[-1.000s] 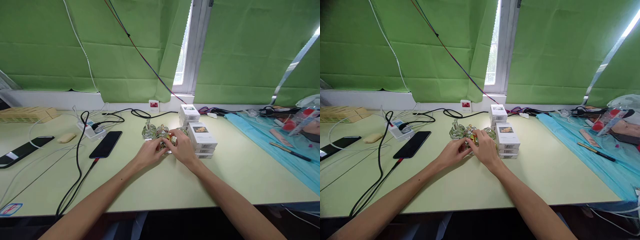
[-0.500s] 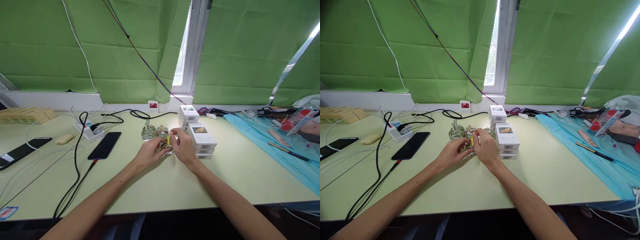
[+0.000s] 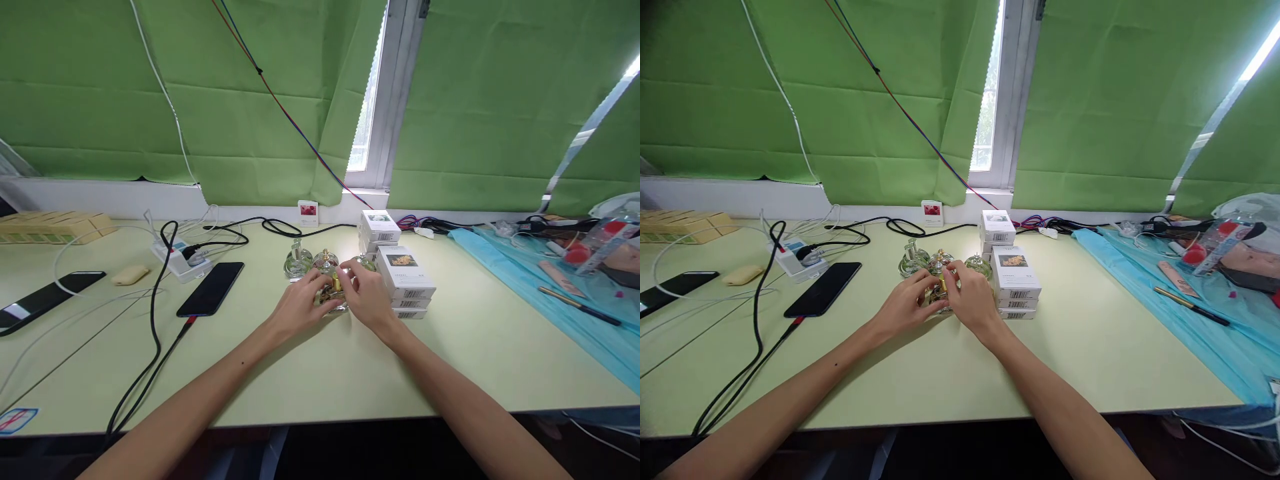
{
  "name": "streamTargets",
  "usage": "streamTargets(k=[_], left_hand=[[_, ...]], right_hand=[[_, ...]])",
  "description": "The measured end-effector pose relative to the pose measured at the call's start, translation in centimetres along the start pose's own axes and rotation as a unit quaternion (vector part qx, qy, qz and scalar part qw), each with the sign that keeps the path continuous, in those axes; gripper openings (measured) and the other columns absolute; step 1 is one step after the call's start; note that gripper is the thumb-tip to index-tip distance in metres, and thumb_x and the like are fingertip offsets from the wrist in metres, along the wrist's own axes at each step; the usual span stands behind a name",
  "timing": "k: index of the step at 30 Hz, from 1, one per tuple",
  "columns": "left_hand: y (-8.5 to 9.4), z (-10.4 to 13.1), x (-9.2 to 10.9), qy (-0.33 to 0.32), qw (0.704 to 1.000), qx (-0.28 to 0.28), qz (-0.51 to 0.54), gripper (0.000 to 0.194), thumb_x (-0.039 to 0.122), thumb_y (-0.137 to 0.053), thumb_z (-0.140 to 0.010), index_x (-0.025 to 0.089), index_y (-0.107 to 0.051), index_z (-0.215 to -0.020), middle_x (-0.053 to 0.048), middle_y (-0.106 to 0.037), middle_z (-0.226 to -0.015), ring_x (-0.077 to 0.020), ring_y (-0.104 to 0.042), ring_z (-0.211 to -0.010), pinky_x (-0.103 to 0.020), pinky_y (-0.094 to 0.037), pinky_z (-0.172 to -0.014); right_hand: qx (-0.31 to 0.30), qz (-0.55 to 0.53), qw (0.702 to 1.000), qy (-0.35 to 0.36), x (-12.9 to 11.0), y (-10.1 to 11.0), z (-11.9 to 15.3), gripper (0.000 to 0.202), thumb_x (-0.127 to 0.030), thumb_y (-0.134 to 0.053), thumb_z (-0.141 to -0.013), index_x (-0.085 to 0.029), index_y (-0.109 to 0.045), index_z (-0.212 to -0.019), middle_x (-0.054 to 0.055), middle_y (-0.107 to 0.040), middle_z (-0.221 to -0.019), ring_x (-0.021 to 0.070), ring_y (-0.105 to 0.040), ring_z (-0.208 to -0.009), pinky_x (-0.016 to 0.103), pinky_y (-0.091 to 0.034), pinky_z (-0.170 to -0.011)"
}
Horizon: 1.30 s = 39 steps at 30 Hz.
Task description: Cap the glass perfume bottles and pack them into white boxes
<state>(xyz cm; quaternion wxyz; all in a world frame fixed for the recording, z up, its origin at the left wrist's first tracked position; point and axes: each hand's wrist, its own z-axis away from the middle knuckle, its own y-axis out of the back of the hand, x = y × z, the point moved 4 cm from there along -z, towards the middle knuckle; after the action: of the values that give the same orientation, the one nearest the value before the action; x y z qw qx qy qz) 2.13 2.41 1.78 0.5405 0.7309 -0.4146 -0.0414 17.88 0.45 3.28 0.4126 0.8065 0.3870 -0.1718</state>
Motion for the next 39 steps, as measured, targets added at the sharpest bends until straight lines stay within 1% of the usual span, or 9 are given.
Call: streamTargets(k=[5,12,20,22,25,29,32,34,39], left_hand=[[-0.2,-0.1,0.0,-0.004,1.0,-0.023,-0.001,0.028,0.047,-0.063,-0.094,0.019,-0.062,-0.092,-0.003,-0.058,-0.09,-0.0171,-0.055,-0.071,-0.03,-0.038,-0.062],[-0.2,-0.3,-0.1,-0.01,0.998,-0.048,0.033,0.026,0.045,-0.061,-0.095,0.019,-0.06,-0.089,-0.001,-0.062,-0.081,-0.0174,-0.055,-0.069,-0.031,-0.039,-0.063],[1.2,-0.4,0.1,-0.024,0.995,-0.085,0.049,0.034,0.05,-0.065,-0.09,0.021,-0.069,-0.107,-0.002,-0.069,-0.089,-0.0171,-0.057,-0.069,-0.03,-0.043,-0.065],[2.1,-0.7,-0.4,-0.013,0.994,-0.089,0.054,0.044,0.055,-0.071,-0.083,0.024,-0.071,-0.115,-0.001,-0.071,-0.091,-0.0155,-0.056,-0.067,-0.028,-0.041,-0.064],[3.6,-1.1,-2.1,0.025,0.996,-0.058,0.059,0.059,0.06,-0.08,-0.069,0.023,-0.073,-0.114,0.0,-0.071,-0.086,-0.0132,-0.052,-0.063,-0.026,-0.04,-0.062],[5.0,-1.3,-4.3,0.065,0.997,-0.025,0.036,0.049,0.063,-0.064,-0.084,0.02,-0.075,-0.105,0.001,-0.067,-0.072,-0.0124,-0.05,-0.058,-0.026,-0.036,-0.06],[5.5,-1.3,-5.1,0.087,0.995,0.003,-0.044,0.046,0.056,-0.049,-0.095,0.019,-0.075,-0.089,-0.001,-0.066,-0.066,-0.0137,-0.051,-0.058,-0.027,-0.034,-0.061],[5.5,-1.3,-5.6,0.106,0.99,0.01,-0.088,0.043,0.051,-0.047,-0.097,0.018,-0.074,-0.09,-0.002,-0.067,-0.066,-0.0152,-0.053,-0.058,-0.028,-0.033,-0.061],[4.3,-0.9,-6.7,0.153,0.976,-0.054,-0.142,0.035,0.046,-0.05,-0.094,0.021,-0.075,-0.1,-0.006,-0.072,-0.073,-0.0217,-0.062,-0.067,-0.03,-0.032,-0.06]], right_hand=[[-0.011,-0.027,0.999,0.017,-0.2,-0.1,0.0,0.021,-0.034,-0.048,-0.102,-0.021,-0.062,-0.097,0.0,-0.068,-0.075,0.0141,-0.059,-0.059,0.026,-0.038,-0.061],[-0.014,-0.025,0.999,0.03,-0.3,-0.1,0.0,0.024,-0.034,-0.048,-0.103,-0.02,-0.064,-0.091,0.001,-0.068,-0.073,0.0148,-0.059,-0.063,0.027,-0.037,-0.063],[-0.038,-0.029,0.999,0.02,-0.6,0.0,0.0,0.028,-0.037,-0.047,-0.104,-0.021,-0.065,-0.088,0.001,-0.07,-0.079,0.0149,-0.059,-0.067,0.027,-0.038,-0.065],[-0.049,-0.027,0.998,0.017,-0.6,0.0,0.0,0.029,-0.04,-0.049,-0.103,-0.021,-0.066,-0.089,0.001,-0.071,-0.082,0.0147,-0.06,-0.068,0.026,-0.039,-0.065],[-0.067,-0.003,0.998,0.014,-0.4,-0.1,0.0,0.031,-0.048,-0.054,-0.101,-0.021,-0.068,-0.094,0.001,-0.072,-0.085,0.0145,-0.06,-0.067,0.026,-0.038,-0.064],[-0.099,0.028,0.995,0.015,-0.3,-0.4,0.1,0.033,-0.053,-0.059,-0.097,-0.021,-0.068,-0.099,0.001,-0.072,-0.084,0.0142,-0.057,-0.062,0.026,-0.036,-0.062],[-0.124,0.041,0.991,0.011,-0.2,-0.5,0.2,0.03,-0.051,-0.064,-0.094,-0.022,-0.067,-0.103,0.001,-0.072,-0.085,0.014,-0.056,-0.06,0.026,-0.036,-0.061],[-0.134,0.05,0.99,0.008,-0.2,-0.5,0.2,0.03,-0.048,-0.068,-0.091,-0.022,-0.067,-0.107,0.0,-0.072,-0.084,0.0144,-0.055,-0.061,0.026,-0.036,-0.062],[-0.152,0.06,0.987,-0.006,-0.4,-0.5,0.3,0.037,-0.041,-0.074,-0.087,-0.024,-0.063,-0.117,0.0,-0.073,-0.087,0.016,-0.058,-0.065,0.026,-0.037,-0.063]])
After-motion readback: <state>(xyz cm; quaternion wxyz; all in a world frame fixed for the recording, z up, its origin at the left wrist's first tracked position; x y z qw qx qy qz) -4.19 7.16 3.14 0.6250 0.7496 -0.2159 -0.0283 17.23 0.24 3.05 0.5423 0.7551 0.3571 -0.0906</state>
